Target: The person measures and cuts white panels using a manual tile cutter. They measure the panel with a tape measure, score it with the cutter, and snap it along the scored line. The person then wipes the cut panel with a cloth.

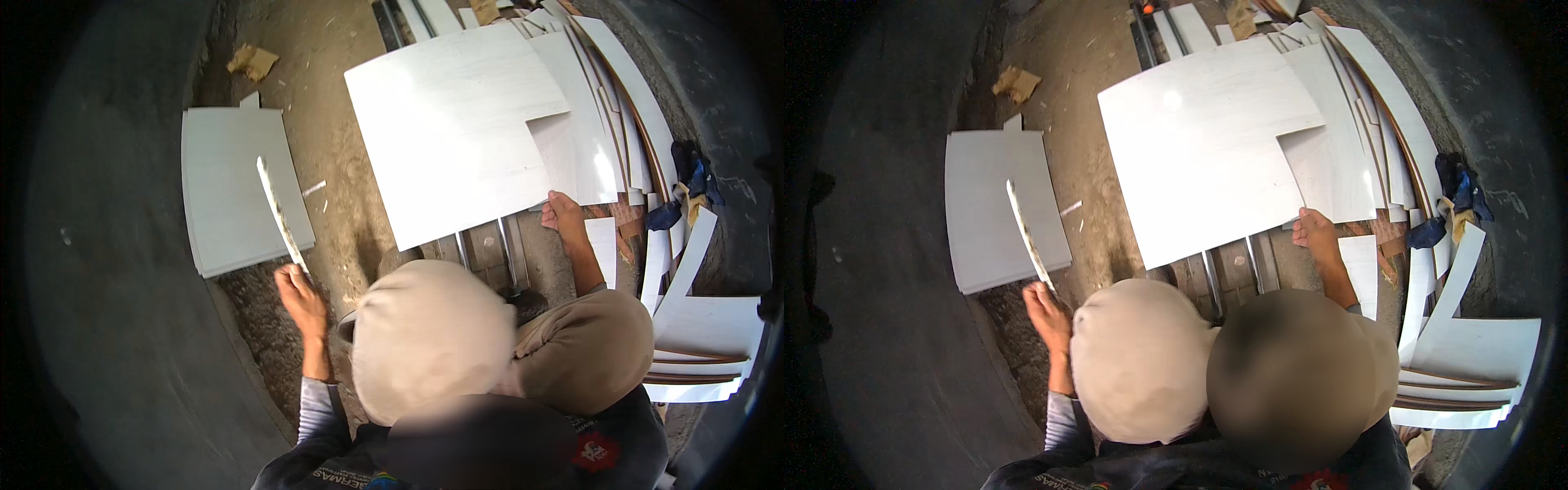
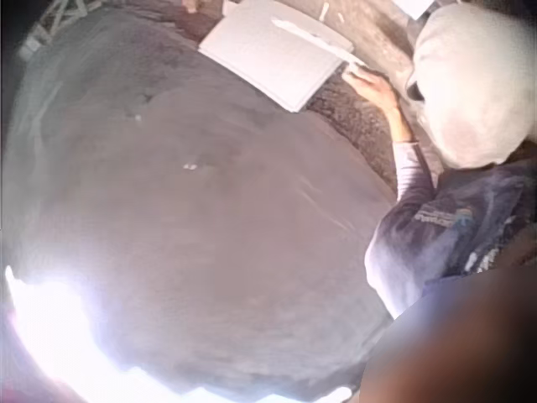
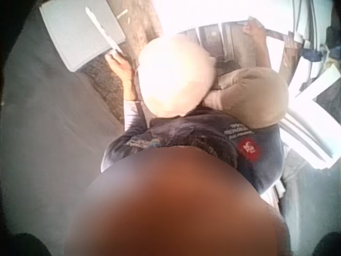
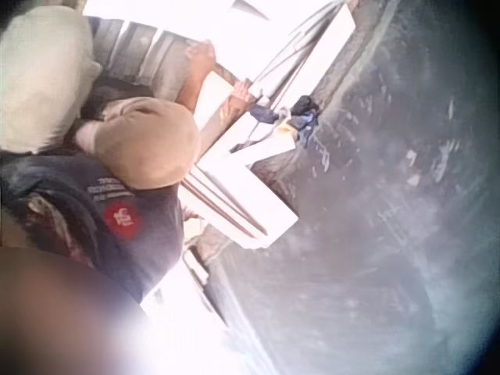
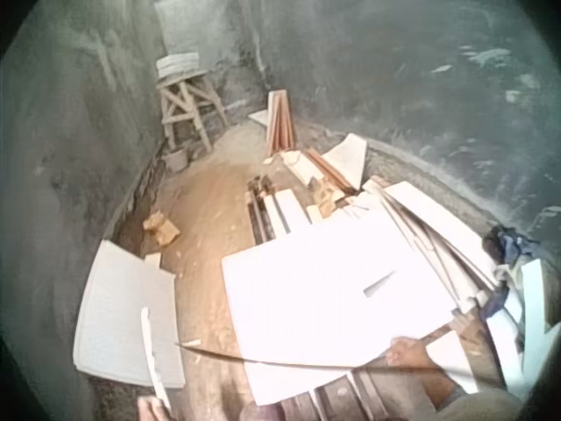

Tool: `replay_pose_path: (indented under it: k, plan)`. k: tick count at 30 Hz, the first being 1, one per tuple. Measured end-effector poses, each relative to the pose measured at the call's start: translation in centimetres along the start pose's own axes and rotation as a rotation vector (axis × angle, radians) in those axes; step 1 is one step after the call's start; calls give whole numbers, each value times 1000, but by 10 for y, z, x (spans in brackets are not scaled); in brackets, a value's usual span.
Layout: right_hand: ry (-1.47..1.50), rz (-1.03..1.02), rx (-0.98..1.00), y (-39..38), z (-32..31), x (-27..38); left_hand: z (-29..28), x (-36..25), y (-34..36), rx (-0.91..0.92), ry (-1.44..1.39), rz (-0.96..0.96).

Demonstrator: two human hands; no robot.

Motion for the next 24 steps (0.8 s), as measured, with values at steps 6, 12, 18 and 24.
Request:
replay_pose_path:
  k: [6, 12, 18, 24]
  plan:
    - [-163, -60, 69, 5, -6, -6, 34, -141, 121, 286, -176, -2]
    - [-666, -621, -302, -63, -40, 137, 105, -288, 168, 652, 38, 301]
    - [-367, -1020, -456, -132, -51, 324, 214, -362, 130, 1356, 105, 497]
    - [-221, -720, -141, -139, -41, 354, 256, -359, 115, 1603, 211, 501]
Point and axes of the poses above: each hand's wrist, its own y-axis towards the middle knuckle, its own z-axis out of the palm, x = y × z, the point moved 9 cm from there along y, towards the middle knuckle, and after that the axes turned 8 degrees about -y, right-handed, at the moved point
